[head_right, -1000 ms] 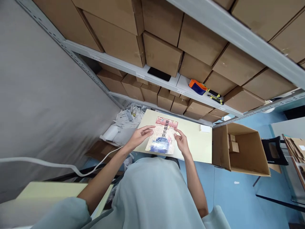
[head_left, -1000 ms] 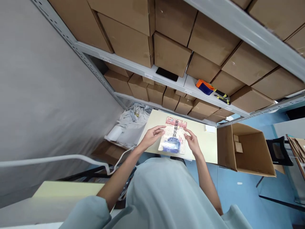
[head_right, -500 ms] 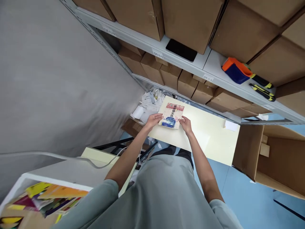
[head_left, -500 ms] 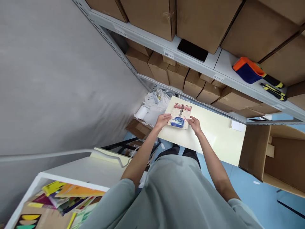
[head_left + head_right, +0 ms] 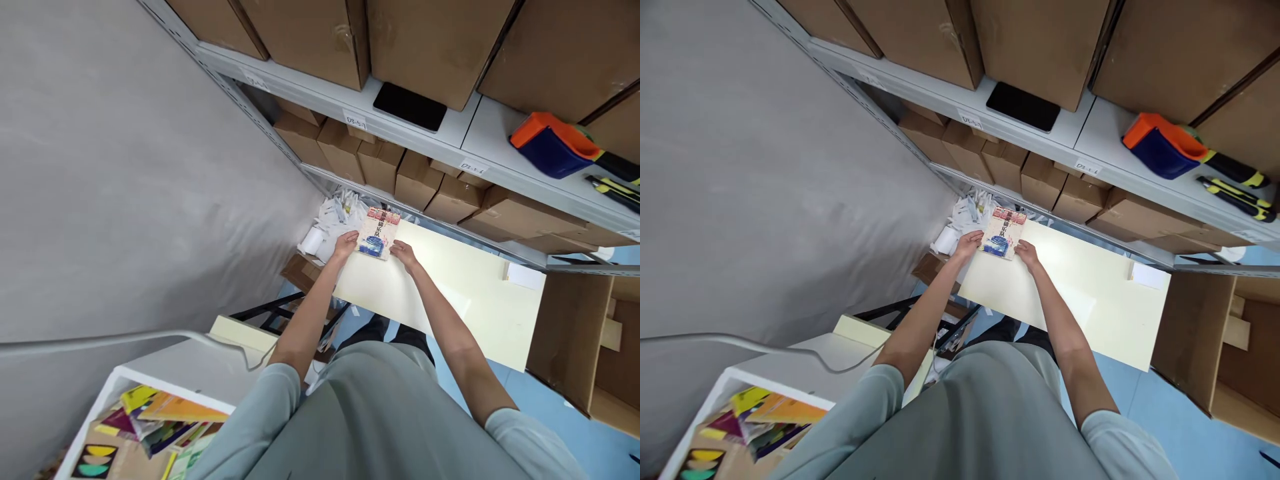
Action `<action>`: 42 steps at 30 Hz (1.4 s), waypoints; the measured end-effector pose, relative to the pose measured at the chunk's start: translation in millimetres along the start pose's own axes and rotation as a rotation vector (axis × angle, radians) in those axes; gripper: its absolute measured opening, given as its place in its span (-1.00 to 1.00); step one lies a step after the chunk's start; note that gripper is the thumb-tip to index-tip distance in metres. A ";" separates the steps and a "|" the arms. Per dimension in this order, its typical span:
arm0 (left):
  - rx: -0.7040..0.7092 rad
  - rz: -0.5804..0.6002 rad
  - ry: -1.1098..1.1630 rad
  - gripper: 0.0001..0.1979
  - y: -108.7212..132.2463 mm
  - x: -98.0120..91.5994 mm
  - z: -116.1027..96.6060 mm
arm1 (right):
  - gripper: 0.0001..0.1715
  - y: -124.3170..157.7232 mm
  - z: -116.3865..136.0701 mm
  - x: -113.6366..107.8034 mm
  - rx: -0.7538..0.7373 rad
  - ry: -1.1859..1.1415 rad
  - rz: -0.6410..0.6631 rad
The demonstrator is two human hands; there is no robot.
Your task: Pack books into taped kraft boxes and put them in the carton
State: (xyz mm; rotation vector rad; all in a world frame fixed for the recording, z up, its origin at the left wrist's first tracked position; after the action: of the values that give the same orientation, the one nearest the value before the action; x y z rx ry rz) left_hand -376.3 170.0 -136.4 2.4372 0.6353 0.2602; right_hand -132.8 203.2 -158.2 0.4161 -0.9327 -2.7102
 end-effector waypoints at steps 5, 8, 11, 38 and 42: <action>-0.002 -0.043 -0.129 -0.53 14.6 -29.6 8.6 | -0.48 60.0 -33.8 -54.2 -0.011 0.029 -0.070; -0.057 -0.058 -0.271 -0.65 28.9 -51.9 28.1 | -0.43 117.7 -75.3 -112.8 0.014 0.160 -0.249; -0.082 -0.064 -0.409 -0.76 43.3 -65.6 47.8 | -0.38 177.6 -118.0 -165.4 0.192 0.514 -0.552; 0.203 0.239 -0.439 -0.74 151.9 -71.8 -25.9 | -0.61 309.2 -83.2 -250.5 -0.045 0.454 -1.032; 0.252 0.363 -0.396 -0.71 160.0 -25.8 -21.6 | -0.65 335.3 -81.3 -304.5 -0.007 0.572 -1.128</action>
State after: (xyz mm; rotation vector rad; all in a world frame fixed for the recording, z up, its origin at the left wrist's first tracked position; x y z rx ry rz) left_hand -344.7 55.1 -24.4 2.7284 0.0515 -0.1713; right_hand 223.8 -2.0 48.0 2.0983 -0.5811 -3.0668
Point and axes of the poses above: each hand's wrist, its own y-axis away from the middle knuckle, its own x-axis out of the palm, z = x × y, the point moved 2 cm from there along -y, towards the middle knuckle, and after that the axes turned 14 degrees about y, right-handed, at the moved point
